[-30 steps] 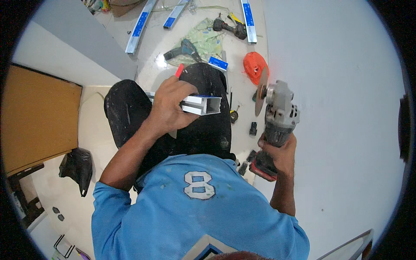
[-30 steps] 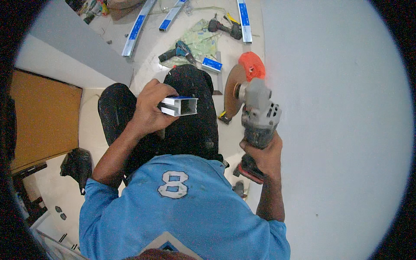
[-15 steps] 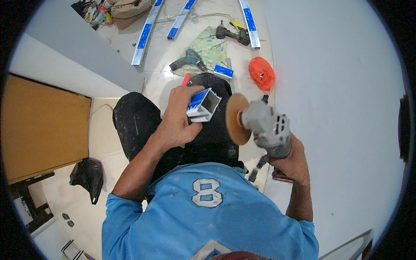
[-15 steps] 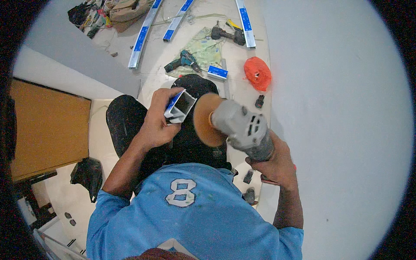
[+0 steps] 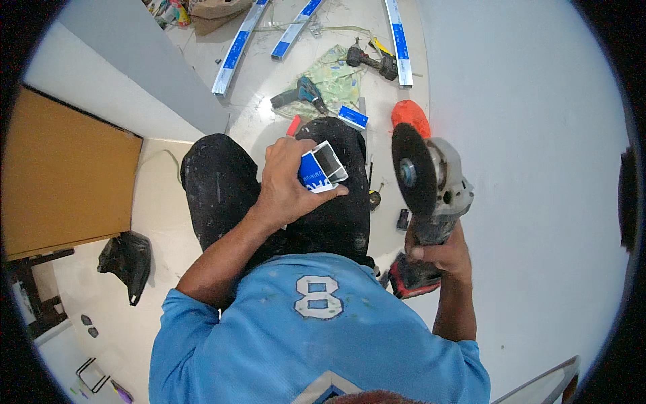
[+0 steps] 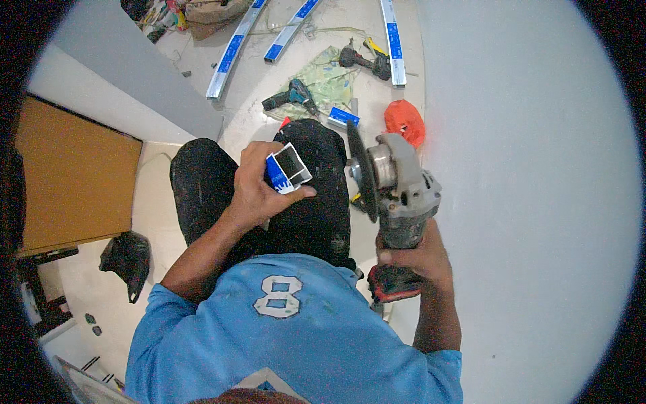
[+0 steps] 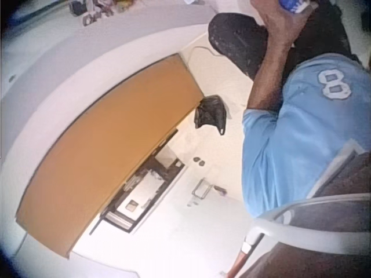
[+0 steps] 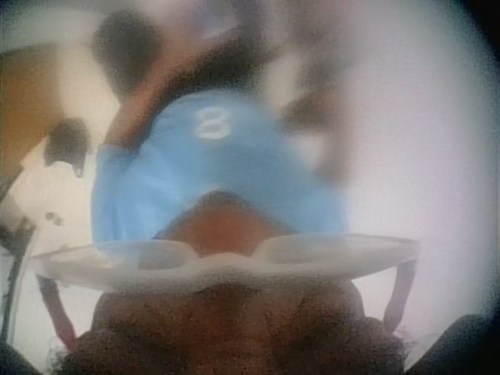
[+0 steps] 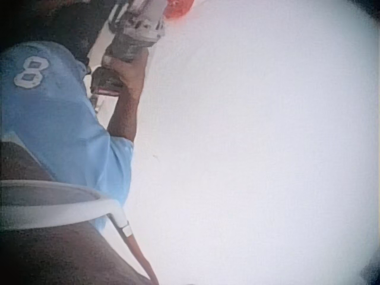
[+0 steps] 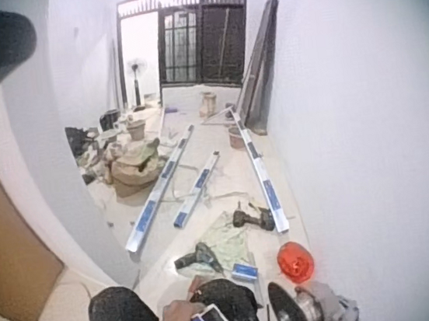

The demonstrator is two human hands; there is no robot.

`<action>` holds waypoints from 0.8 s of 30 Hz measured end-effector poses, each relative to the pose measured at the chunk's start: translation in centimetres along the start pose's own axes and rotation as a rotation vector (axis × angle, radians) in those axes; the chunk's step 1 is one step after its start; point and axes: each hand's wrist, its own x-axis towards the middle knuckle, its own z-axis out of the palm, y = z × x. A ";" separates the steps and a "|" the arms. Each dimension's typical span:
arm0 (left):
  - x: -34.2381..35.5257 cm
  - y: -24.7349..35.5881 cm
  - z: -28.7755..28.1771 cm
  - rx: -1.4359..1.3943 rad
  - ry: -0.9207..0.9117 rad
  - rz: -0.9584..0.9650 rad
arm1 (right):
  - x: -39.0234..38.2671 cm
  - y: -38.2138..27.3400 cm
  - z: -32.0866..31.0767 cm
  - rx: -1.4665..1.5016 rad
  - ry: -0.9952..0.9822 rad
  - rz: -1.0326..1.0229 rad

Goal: The person measures and marks a metal profile with a tape measure and marker, then uses a metal ruler to draw a straight line. They cut the profile with an angle grinder and smooth the cut edge with the same tool.

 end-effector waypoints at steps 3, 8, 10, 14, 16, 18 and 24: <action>0.6 0.3 0.5 0.008 0.054 0.074 | 0.1 -0.2 1.0 0.005 0.018 -0.003; 3.4 1.7 -1.0 0.046 0.136 0.217 | 0.5 0.0 0.3 0.102 -0.034 -0.002; 3.3 1.7 -0.2 0.095 0.139 0.212 | 0.7 0.6 -0.5 0.151 -0.045 -0.057; 3.0 1.6 1.2 0.157 0.119 0.186 | 0.4 1.1 -1.3 0.037 0.017 -0.031; 2.9 1.5 1.4 0.128 0.110 0.151 | 0.1 1.7 -3.6 -0.050 -0.072 0.021; 2.9 0.8 1.4 0.093 0.132 0.183 | -0.3 2.1 -4.7 -0.104 -0.058 0.091; 2.1 -0.2 1.2 0.032 0.166 0.238 | 1.3 2.6 -3.7 -0.163 -0.079 0.157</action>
